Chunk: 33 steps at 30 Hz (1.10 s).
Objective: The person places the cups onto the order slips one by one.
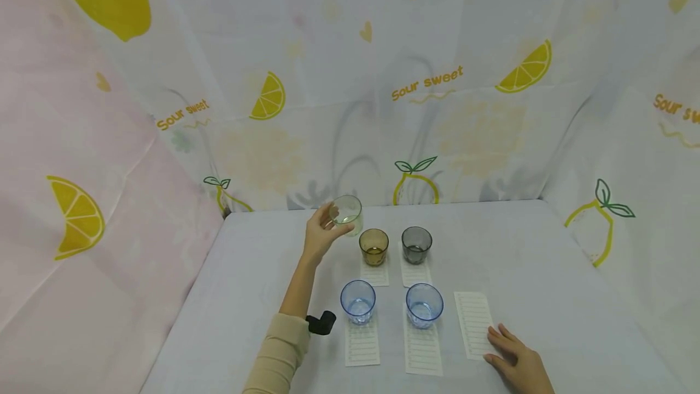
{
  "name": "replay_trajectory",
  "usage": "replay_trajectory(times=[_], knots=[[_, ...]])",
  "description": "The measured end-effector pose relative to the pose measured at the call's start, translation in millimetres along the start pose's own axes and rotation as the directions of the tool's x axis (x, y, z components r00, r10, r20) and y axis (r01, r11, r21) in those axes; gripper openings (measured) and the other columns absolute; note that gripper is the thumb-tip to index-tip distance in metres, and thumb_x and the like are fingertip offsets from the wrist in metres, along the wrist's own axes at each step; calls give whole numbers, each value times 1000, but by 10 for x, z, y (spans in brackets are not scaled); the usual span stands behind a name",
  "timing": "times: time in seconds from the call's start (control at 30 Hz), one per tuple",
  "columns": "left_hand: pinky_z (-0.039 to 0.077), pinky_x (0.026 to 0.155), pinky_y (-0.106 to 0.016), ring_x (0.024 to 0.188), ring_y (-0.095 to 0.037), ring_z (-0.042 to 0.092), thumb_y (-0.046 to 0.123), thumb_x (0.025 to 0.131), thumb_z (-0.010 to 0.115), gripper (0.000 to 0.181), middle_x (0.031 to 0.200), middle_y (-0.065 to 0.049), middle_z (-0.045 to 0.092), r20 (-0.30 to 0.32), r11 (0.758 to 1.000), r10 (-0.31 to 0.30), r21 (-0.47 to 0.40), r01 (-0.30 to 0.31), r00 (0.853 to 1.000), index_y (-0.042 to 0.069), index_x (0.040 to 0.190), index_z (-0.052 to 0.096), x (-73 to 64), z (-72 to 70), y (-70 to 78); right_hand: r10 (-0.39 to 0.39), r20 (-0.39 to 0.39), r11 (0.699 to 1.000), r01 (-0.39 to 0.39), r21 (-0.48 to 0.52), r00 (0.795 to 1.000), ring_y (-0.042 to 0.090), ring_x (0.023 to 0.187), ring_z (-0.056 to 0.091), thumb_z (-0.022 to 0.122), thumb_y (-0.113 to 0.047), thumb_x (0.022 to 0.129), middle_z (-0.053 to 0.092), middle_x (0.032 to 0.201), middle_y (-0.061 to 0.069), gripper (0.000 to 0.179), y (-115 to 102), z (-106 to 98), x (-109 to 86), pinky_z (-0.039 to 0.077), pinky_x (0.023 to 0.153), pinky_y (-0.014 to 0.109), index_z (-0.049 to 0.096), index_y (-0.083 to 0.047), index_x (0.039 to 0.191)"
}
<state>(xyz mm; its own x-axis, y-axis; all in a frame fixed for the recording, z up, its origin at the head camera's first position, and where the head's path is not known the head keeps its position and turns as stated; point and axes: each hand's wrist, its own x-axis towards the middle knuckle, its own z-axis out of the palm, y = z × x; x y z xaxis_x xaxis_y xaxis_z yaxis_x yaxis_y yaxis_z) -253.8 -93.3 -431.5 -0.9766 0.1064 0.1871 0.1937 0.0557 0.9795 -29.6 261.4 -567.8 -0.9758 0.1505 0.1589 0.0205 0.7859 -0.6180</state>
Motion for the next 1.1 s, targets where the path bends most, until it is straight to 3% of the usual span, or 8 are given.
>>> replay_trajectory(times=[0.17,0.27,0.47,0.53,0.63,0.9,1.1], knots=[[33,107,-50,126,-45,41,-3,76,72,72,134,-35,43,58,1000,29,11,-29,998,-15,136,35,-103,97,270,14,12,1000,-14,2,1000,41,110,51,82,-15,66,61,117,20,45,-9,-4,0,44,87,52,69,3,104],[33,108,-51,127,-45,41,-3,76,71,72,133,-36,43,93,999,34,3,-35,995,-15,136,33,-134,159,318,20,17,1000,-21,5,1000,42,111,50,82,-15,66,61,118,20,44,-16,-5,-1,44,88,52,69,3,105],[33,109,-45,128,-39,42,3,77,74,76,135,-29,45,159,1000,25,-9,-24,987,-9,140,34,-118,302,191,8,0,1000,-8,-5,1000,39,109,51,82,-15,66,62,116,18,43,-18,0,1,45,87,51,70,2,103],[33,109,-44,129,-39,42,4,77,74,75,136,-28,45,182,1000,25,-8,-24,983,-8,140,34,-136,360,203,2,-6,1000,-2,-3,1000,39,108,51,83,-15,65,62,115,19,44,-18,2,2,45,87,52,70,3,103],[31,110,-47,130,-41,39,0,79,71,73,137,-30,43,223,1000,23,-15,-20,975,-11,139,33,-215,446,354,0,-12,1000,0,-8,1000,38,108,51,83,-16,65,63,115,18,44,-15,6,3,45,87,51,70,2,103],[33,109,-46,127,-39,43,2,78,72,72,135,-27,46,282,999,36,-30,-29,959,-9,139,35,-252,647,382,6,-1,1000,-6,-3,1000,40,109,51,82,-15,66,62,116,19,44,-5,3,-1,44,87,52,69,3,104],[36,107,-44,126,-39,44,-1,76,73,75,132,-26,48,304,997,60,-72,-40,951,-10,139,34,-218,773,250,13,18,1000,-13,9,1000,40,112,49,82,-16,66,61,118,18,45,-10,-10,-3,44,88,52,69,4,105]])
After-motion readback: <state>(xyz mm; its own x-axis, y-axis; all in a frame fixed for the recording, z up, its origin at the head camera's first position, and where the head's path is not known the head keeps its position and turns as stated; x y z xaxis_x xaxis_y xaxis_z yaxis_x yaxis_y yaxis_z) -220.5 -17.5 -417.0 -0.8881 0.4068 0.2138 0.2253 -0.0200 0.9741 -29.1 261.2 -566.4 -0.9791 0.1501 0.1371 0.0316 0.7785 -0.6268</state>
